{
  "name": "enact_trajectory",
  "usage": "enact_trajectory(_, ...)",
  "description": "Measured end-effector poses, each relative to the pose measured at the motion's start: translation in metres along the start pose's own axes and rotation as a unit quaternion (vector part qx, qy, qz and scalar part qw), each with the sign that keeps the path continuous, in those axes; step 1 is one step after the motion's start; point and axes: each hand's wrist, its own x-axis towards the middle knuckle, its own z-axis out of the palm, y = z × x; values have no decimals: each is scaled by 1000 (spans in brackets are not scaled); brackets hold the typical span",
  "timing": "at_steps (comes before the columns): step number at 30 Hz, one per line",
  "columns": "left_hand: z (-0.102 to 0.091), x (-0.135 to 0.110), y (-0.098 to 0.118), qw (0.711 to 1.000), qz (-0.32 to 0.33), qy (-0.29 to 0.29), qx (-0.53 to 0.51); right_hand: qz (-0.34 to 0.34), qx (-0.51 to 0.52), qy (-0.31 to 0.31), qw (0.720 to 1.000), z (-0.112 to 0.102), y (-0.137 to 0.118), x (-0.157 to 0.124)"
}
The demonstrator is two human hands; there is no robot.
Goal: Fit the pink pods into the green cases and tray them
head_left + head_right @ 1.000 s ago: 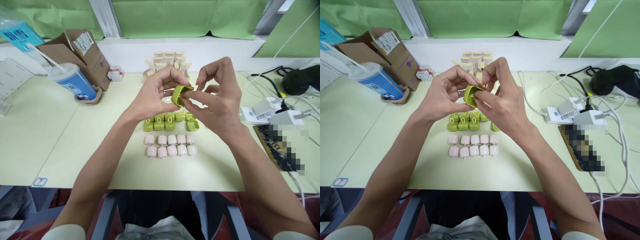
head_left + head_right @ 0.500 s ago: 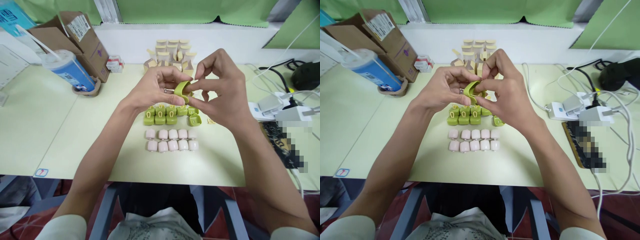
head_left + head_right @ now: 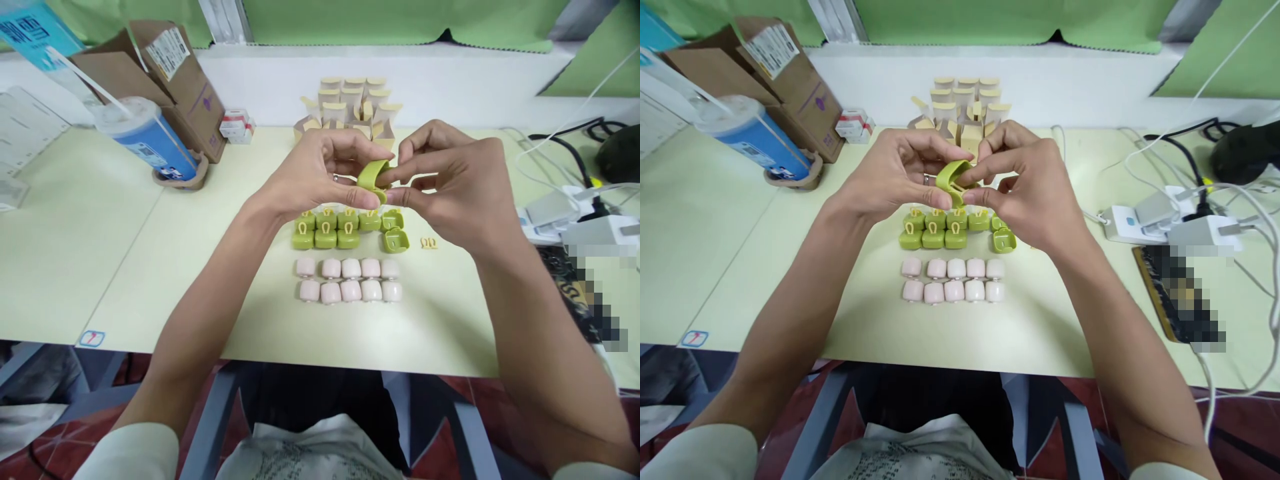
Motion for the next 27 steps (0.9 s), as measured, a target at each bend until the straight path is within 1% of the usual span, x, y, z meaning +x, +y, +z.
enact_trajectory(3,2,-1,4,1000,-6,10,0,31,2,13,999,5,0,-2)
enact_trajectory(7,5,-3,10,1000,-14,20,-17,43,-49,33,997,9,-3,-6)
enact_trajectory(10,3,-1,9,998,17,18,-49,-6,-91,68,993,10,-7,-7)
enact_trajectory(12,1,1,5,997,47,13,-59,-41,-112,76,990,11,-11,-8)
enact_trajectory(14,-3,4,-1,997,63,3,-53,-53,-128,71,988,13,-16,-9)
enact_trajectory(18,-4,7,-8,998,57,-12,-29,-58,-144,73,985,16,-21,-11)
enact_trajectory(21,1,5,-6,998,57,-13,-39,-48,-146,78,985,16,-21,-11)
enact_trajectory(25,6,3,0,996,65,-32,-61,-13,-153,73,985,12,-21,-10)
enact_trajectory(27,6,3,3,996,72,-27,-54,1,-145,89,985,12,-22,-9)
